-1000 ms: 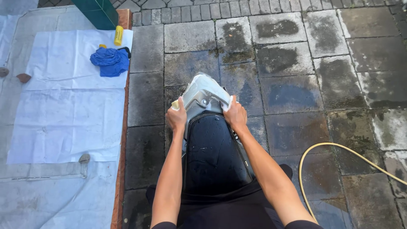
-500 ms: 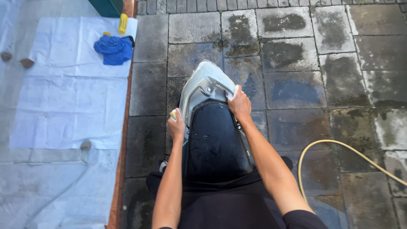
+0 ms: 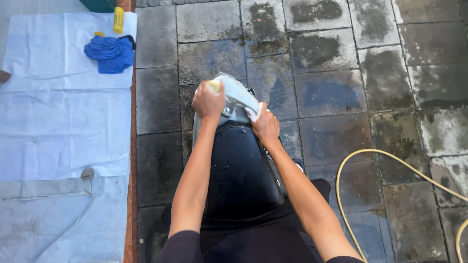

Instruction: The person scrubs the front fairing of a motorcycle with a soapy sponge. They use both hands to apply the sponge to the surface, cleaning the area around the headlight and the lower front section.

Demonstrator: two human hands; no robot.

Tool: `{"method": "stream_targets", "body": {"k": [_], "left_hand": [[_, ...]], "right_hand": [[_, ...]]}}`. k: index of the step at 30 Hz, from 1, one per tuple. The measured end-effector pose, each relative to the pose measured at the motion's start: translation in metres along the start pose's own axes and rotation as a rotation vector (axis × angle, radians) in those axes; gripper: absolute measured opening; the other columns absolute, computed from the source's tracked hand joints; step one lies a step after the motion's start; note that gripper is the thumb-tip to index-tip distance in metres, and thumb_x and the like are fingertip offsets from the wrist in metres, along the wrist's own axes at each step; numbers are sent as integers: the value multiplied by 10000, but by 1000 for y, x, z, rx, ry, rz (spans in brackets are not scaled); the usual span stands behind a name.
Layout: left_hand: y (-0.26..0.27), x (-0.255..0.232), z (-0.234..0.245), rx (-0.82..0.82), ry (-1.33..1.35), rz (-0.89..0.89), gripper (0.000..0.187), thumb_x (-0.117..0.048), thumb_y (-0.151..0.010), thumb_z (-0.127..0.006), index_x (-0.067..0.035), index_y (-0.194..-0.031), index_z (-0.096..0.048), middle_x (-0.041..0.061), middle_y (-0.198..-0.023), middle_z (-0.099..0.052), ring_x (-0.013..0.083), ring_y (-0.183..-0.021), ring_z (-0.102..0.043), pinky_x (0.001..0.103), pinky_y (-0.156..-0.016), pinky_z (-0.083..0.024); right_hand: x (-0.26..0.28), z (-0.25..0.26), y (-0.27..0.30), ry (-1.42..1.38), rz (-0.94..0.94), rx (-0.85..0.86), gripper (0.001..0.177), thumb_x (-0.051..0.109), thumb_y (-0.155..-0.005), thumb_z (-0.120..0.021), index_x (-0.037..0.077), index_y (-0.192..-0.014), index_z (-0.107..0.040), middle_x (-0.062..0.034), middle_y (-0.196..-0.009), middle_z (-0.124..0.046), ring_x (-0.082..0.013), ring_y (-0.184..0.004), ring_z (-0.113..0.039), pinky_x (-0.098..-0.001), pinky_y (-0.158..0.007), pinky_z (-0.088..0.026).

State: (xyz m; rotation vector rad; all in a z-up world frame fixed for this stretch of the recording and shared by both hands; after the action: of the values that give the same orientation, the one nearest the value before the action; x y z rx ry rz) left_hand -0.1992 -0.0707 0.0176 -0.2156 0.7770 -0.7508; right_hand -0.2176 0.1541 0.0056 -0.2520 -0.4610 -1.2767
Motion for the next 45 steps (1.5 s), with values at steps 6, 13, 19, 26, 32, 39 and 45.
{"method": "stream_targets", "body": {"k": [6,13,19,26,32,39,45], "left_hand": [[-20,-29,-40,146,-47,-265,442,-542,-762,-756,-126,-874,-655,62,-774,-660,337,-762,-725,486,-669,-597],[-10,-39,5,209,49,-269,313,-440,-942,-681,-144,-1042,-670,59,-1015,-679,350,-880,-722,490,-717,-620],[12,-16,17,293,115,-157,438,-115,-956,-685,-57,-1375,-568,193,-1276,-627,420,-1078,-672,536,-856,-599],[64,33,66,238,132,-65,693,-88,-887,-738,-96,-1510,-435,188,-1369,-541,468,-1170,-601,610,-881,-576],[94,68,81,231,218,-49,753,-73,-906,-718,-100,-1571,-365,220,-1325,-507,490,-1170,-588,590,-884,-577],[70,83,4,272,56,-458,1181,132,-647,-820,-78,-1637,-211,327,-1461,-370,532,-1306,-435,577,-964,-523],[59,43,64,278,315,-324,1072,85,-751,-706,72,-1611,-66,407,-1551,-292,601,-1318,-434,577,-1088,-440]], "right_hand": [[-9,-10,-5,15,26,-5,466,526,-986,-494,98,-1167,-460,-233,-787,-696,-497,-789,-730,-594,-729,-596],[-5,-2,-4,27,59,-35,475,561,-991,-470,114,-1150,-452,-257,-821,-699,-501,-820,-730,-596,-754,-593],[-6,-4,3,-32,79,-39,459,541,-1000,-473,108,-1151,-451,-261,-865,-702,-516,-856,-723,-614,-764,-579],[-6,-3,2,-45,68,-50,493,583,-997,-473,119,-1162,-462,-276,-859,-700,-516,-875,-722,-616,-793,-580],[4,11,5,-147,96,-67,576,648,-997,-453,152,-1287,-482,-236,-1062,-654,-499,-1049,-655,-601,-882,-536],[122,59,48,-103,566,56,605,426,-1034,-452,122,-1551,-374,-322,-1269,-643,-571,-1098,-636,-691,-910,-488],[161,-49,-3,56,833,197,565,259,-912,-541,140,-1465,-539,-130,-1509,-535,-492,-1267,-575,-563,-1076,-494]]}}
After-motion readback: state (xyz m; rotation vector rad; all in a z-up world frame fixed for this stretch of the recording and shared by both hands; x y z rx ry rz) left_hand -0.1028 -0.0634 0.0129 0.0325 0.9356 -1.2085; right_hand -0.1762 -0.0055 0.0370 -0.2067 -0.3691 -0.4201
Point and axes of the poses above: each hand's wrist, its own y-axis away from the middle knuckle, its own z-axis out of the back of the hand, x = y × z, the point moved 6 cm from there along -y, towards the middle knuckle
